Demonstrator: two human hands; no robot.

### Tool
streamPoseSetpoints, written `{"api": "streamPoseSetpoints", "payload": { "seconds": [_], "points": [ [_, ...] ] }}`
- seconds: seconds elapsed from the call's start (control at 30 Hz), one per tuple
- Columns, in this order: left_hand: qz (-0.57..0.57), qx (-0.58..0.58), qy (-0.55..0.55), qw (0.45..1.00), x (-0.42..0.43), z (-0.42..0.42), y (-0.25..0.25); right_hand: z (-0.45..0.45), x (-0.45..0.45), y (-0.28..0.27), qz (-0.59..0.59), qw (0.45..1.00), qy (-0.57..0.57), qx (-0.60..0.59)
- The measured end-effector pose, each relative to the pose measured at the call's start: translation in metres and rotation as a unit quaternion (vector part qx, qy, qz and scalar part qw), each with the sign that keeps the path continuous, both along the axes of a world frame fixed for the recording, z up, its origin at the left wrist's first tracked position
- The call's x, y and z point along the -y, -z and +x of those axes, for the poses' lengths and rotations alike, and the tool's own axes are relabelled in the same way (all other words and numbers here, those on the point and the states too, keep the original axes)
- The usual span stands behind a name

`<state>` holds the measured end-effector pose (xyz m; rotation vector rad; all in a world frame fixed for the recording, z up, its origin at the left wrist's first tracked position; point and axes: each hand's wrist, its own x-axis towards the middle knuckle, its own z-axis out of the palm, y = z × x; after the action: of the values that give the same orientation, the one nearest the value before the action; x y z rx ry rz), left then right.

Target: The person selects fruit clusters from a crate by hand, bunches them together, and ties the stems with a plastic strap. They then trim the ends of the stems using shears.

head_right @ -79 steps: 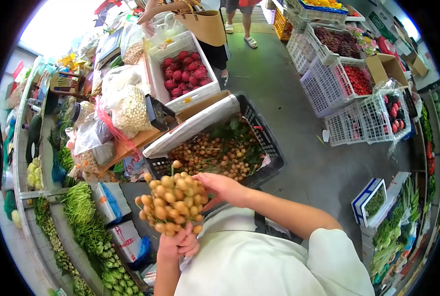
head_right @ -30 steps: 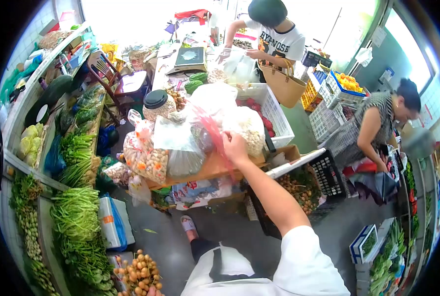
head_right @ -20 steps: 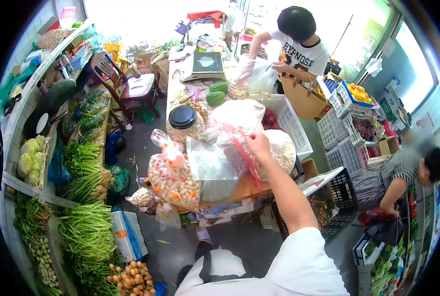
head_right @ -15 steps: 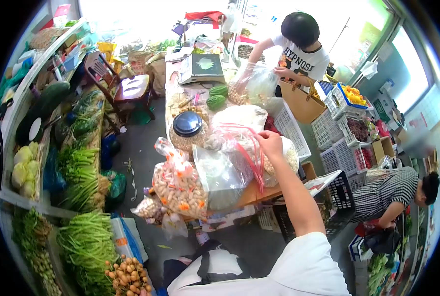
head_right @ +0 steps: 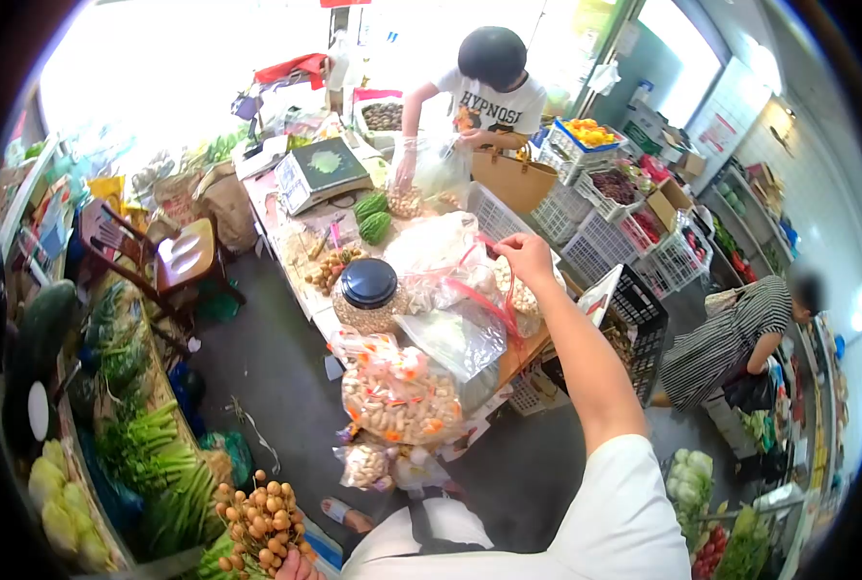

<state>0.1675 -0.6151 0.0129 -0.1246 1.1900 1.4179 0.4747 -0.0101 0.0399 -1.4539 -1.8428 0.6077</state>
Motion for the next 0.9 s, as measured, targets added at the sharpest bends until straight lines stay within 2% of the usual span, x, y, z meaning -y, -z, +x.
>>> {"api": "streamPoseSetpoints", "payload": {
  "seconds": [0.03, 0.1, 0.17, 0.23, 0.3, 0.37, 0.43, 0.5, 0.7, 0.77, 0.87, 0.9],
  "points": [
    [0.003, 0.0, 0.01, 1.0, -0.005, -0.016, -0.017, -0.002, 0.006, 0.0, -0.008, 0.996, 0.04, 0.077],
    [-0.012, -0.004, -0.002, 1.0, -0.009, -0.041, -0.043, -0.006, 0.014, 0.011, 0.005, 0.996, 0.056, 0.066],
    [-0.039, 0.006, -0.007, 0.999, 0.011, -0.064, -0.024, -0.011, 0.027, 0.019, 0.035, 0.995, 0.073, 0.063],
    [0.012, -0.008, 0.012, 1.0, 0.012, -0.085, -0.018, -0.014, 0.034, 0.025, 0.025, 0.995, 0.073, 0.064],
    [0.011, -0.018, 0.024, 1.0, 0.011, -0.1, -0.019, -0.009, 0.039, 0.038, 0.001, 0.986, 0.096, 0.139],
    [-0.02, -0.007, -0.003, 1.0, 0.01, -0.113, -0.014, -0.005, 0.04, 0.048, 0.018, 0.984, 0.107, 0.143],
    [-0.012, -0.024, 0.025, 0.999, 0.001, -0.128, -0.019, -0.009, 0.039, 0.051, 0.049, 0.988, 0.133, 0.061],
    [0.007, 0.003, 0.009, 1.0, 0.0, -0.143, -0.014, -0.016, 0.031, 0.054, 0.088, 0.982, 0.149, -0.08],
    [-0.028, -0.037, -0.012, 0.999, -0.052, -0.197, -0.026, -0.056, 0.01, 0.02, 0.182, 0.966, 0.178, -0.048],
    [0.025, -0.052, -0.018, 0.998, -0.064, -0.227, -0.012, -0.081, -0.008, 0.009, 0.22, 0.959, 0.162, -0.068],
    [-0.046, -0.077, -0.045, 0.995, -0.1, -0.271, 0.008, -0.135, -0.028, -0.018, 0.17, 0.977, 0.123, -0.024],
    [-0.08, -0.078, -0.072, 0.991, -0.117, -0.286, 0.004, -0.163, -0.036, -0.025, 0.166, 0.98, 0.095, -0.06]
  ]
}}
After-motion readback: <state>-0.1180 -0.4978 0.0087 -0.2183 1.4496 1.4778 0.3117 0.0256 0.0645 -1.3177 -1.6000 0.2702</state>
